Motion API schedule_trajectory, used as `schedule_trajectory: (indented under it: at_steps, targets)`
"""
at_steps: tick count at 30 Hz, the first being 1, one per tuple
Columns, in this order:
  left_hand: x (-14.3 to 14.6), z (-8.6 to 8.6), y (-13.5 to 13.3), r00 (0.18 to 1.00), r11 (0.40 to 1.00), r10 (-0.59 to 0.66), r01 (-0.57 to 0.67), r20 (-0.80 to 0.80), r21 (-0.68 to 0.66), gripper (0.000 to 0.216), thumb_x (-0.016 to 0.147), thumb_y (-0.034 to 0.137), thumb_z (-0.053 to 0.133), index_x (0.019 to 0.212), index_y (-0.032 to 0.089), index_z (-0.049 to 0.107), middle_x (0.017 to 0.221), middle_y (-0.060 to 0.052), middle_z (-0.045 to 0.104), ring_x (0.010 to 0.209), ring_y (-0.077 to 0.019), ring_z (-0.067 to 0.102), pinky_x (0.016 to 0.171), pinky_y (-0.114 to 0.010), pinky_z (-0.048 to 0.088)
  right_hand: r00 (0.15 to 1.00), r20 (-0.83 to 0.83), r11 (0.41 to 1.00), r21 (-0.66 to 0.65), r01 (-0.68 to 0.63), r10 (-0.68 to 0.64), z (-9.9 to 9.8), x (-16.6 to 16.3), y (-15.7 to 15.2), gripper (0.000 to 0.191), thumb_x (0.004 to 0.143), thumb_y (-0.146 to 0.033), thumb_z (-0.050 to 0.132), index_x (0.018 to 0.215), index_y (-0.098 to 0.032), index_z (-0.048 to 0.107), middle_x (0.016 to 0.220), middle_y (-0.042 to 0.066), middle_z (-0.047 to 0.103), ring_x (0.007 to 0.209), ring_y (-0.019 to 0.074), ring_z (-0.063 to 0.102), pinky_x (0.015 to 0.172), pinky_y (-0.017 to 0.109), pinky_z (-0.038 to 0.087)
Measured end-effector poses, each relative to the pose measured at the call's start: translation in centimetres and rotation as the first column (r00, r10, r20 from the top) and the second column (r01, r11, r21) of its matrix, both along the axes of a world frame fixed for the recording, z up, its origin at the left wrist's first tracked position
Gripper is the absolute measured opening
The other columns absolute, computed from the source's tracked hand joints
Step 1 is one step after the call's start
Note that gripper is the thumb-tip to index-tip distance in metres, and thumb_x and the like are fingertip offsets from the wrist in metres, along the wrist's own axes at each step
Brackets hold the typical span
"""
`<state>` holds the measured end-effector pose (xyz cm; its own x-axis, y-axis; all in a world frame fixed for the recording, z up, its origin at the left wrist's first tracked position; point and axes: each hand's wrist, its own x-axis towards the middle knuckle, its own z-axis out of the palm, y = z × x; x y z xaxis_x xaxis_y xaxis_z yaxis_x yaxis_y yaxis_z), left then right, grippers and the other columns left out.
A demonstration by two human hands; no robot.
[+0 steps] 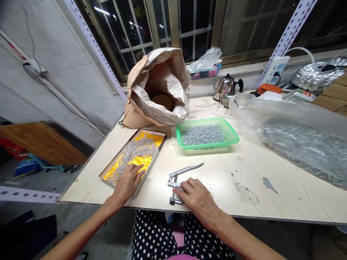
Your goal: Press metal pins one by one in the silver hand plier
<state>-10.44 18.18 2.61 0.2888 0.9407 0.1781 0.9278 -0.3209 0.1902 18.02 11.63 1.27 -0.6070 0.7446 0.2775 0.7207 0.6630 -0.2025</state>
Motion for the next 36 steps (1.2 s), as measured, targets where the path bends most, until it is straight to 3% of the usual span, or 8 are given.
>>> schedule_trajectory:
  at_steps: [8, 12, 20, 25, 28, 31, 33, 36]
  targets:
    - [-1.8, 0.6, 1.4, 0.996, 0.996, 0.09, -0.09, -0.025, -0.002, 0.027, 0.094, 0.023, 0.043, 0.106, 0.016, 0.066, 0.098, -0.009, 0.061, 0.096, -0.0227, 0.052, 0.085, -0.033, 0.043, 0.935, 0.203, 0.957, -0.061, -0.284, 0.291, -0.8, -2.7, 3.1, 0.014, 0.085, -0.005, 0.054, 0.082, -0.017, 0.059, 0.087, 0.004, 0.058, 0.082, 0.0188, 0.053, 0.071, 0.031, 0.04]
    - [-1.7, 0.7, 1.7, 0.994, 0.995, 0.012, -0.023, -0.109, -0.095, 0.027, 0.094, 0.025, 0.042, 0.096, 0.017, 0.068, 0.092, -0.008, 0.061, 0.095, -0.0218, 0.051, 0.083, -0.032, 0.041, 0.919, 0.195, 0.938, -0.026, -0.345, 0.343, -1.0, -2.8, 3.8, 0.016, 0.087, -0.004, 0.05, 0.08, -0.016, 0.059, 0.087, 0.005, 0.057, 0.08, 0.018, 0.052, 0.068, 0.03, 0.039]
    - [-1.2, -1.2, 2.6, 0.986, 0.99, -0.087, 0.07, -0.14, -0.121, 0.027, 0.093, 0.021, 0.04, 0.079, 0.018, 0.063, 0.086, -0.007, 0.06, 0.087, -0.0213, 0.051, 0.079, -0.032, 0.04, 0.959, -0.216, 0.95, -0.211, -0.23, 0.185, -0.4, -1.9, 3.7, 0.015, 0.096, -0.02, 0.04, 0.089, -0.02, 0.053, 0.087, 0.002, 0.058, 0.076, 0.0139, 0.053, 0.068, 0.027, 0.041]
    - [-0.7, -0.1, 2.6, 0.998, 0.997, -0.032, 0.036, 0.057, -0.07, 0.023, 0.088, 0.021, 0.041, 0.077, 0.019, 0.061, 0.084, -0.007, 0.061, 0.086, -0.0216, 0.054, 0.08, -0.034, 0.043, 0.896, -0.413, 0.986, -0.077, 0.145, -0.164, 2.7, 1.0, 7.1, 0.02, 0.096, -0.021, 0.036, 0.1, -0.018, 0.056, 0.091, 0.007, 0.06, 0.081, 0.0176, 0.056, 0.073, 0.031, 0.045]
    - [1.5, 1.3, 1.2, 0.958, 0.989, 0.014, 0.028, 0.288, -0.144, 0.019, 0.085, 0.026, 0.047, 0.082, 0.019, 0.064, 0.085, -0.005, 0.065, 0.082, -0.0195, 0.058, 0.078, -0.031, 0.045, 0.855, -0.254, 0.849, 0.174, 0.499, -0.451, 5.6, 3.0, 8.4, 0.029, 0.094, -0.018, 0.038, 0.117, -0.013, 0.054, 0.112, 0.016, 0.056, 0.094, 0.0265, 0.055, 0.079, 0.04, 0.043]
    - [4.5, 2.0, -0.7, 0.857, 0.915, 0.146, 0.073, 0.495, -0.396, 0.019, 0.079, 0.03, 0.053, 0.087, 0.019, 0.067, 0.079, -0.003, 0.067, 0.072, -0.0162, 0.061, 0.068, -0.026, 0.046, 0.859, -0.105, 0.852, 0.117, 0.511, -0.501, 6.1, 3.9, 7.1, 0.027, 0.095, -0.02, 0.037, 0.105, -0.014, 0.061, 0.104, 0.014, 0.058, 0.086, 0.0239, 0.056, 0.075, 0.037, 0.044]
    - [6.2, 1.7, -1.6, 0.777, 0.81, 0.281, 0.123, 0.563, -0.574, 0.018, 0.075, 0.031, 0.057, 0.083, 0.017, 0.066, 0.07, -0.001, 0.065, 0.061, -0.0135, 0.058, 0.059, -0.024, 0.045, 0.942, -0.007, 0.936, -0.114, 0.333, -0.335, 4.6, 3.9, 5.0, 0.025, 0.095, -0.022, 0.039, 0.09, -0.018, 0.063, 0.091, 0.007, 0.057, 0.074, 0.0173, 0.056, 0.067, 0.03, 0.044]
    - [8.0, 0.4, -2.2, 0.67, 0.643, 0.477, 0.173, 0.568, -0.746, 0.024, 0.068, 0.037, 0.064, 0.076, 0.015, 0.062, 0.061, 0.001, 0.059, 0.052, -0.0104, 0.052, 0.051, -0.021, 0.041, 0.986, 0.063, 0.933, -0.319, 0.166, -0.154, 0.9, 3.7, 2.0, 0.007, 0.087, -0.023, 0.054, 0.089, -0.02, 0.06, 0.091, 0.003, 0.054, 0.076, 0.016, 0.056, 0.064, 0.027, 0.043]
